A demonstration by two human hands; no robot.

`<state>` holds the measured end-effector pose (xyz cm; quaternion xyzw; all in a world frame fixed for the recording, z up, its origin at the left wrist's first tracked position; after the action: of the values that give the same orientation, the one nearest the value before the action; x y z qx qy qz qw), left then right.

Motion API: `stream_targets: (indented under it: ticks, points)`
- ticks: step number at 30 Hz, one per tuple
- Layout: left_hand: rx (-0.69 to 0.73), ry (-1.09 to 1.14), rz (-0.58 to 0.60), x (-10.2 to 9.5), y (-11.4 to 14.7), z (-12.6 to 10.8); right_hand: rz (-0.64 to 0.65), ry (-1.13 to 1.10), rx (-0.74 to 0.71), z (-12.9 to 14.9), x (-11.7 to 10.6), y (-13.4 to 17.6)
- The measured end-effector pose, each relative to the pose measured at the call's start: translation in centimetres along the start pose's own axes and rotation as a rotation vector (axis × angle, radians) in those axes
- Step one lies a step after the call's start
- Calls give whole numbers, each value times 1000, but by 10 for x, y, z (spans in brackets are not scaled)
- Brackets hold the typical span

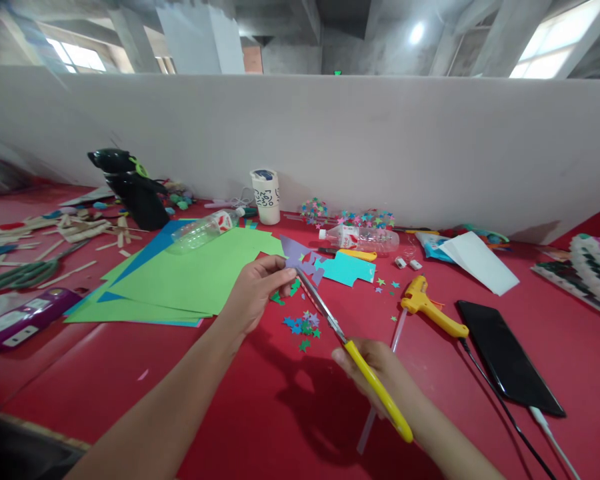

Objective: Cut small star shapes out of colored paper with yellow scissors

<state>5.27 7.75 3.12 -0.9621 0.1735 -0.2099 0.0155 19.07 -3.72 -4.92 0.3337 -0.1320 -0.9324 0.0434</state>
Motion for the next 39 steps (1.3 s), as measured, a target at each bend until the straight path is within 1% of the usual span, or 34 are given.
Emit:
stream_targets:
  ticks: [5,9,12,16,19,23,28,31,35,39]
  points:
    - [5,20,1,0,0,0,-11,-17,6,-1,0,-1]
    - [15,39,-12,0,1,1,19,-71,18,-4,6,-1]
    - [48,18,-23,-1,1,-1,24,-91,-3,-3,7,0]
    - [86,16,-53,-4,0,-4,25,-104,18,-7,7,0]
    - [65,44,-42,-4,-1,-1,36,-109,18,-10,9,-1]
    - [31,27,9,-2,-3,6,49,-80,-18,-9,11,-2]
    - [44,44,37,2,-2,9,53,-97,-30,-6,12,-1]
    - [33,80,35,5,-1,12,32,-108,-2,-6,11,0]
    - [21,124,0,4,1,17,10,-128,10,-3,13,3]
    - [13,176,8,7,1,24,-23,-139,47,-5,15,4]
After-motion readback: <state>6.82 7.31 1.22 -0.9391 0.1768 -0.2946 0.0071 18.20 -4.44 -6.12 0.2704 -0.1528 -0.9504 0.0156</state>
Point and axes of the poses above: each hand's wrist, its own y-axis away from the middle knuckle, its own x-axis out of the palm, z = x × y, the point moved 10 cm from there along -y, towards the middle knuckle, and after that the axes turned 14 degrees about y, right-handed, at the moved point
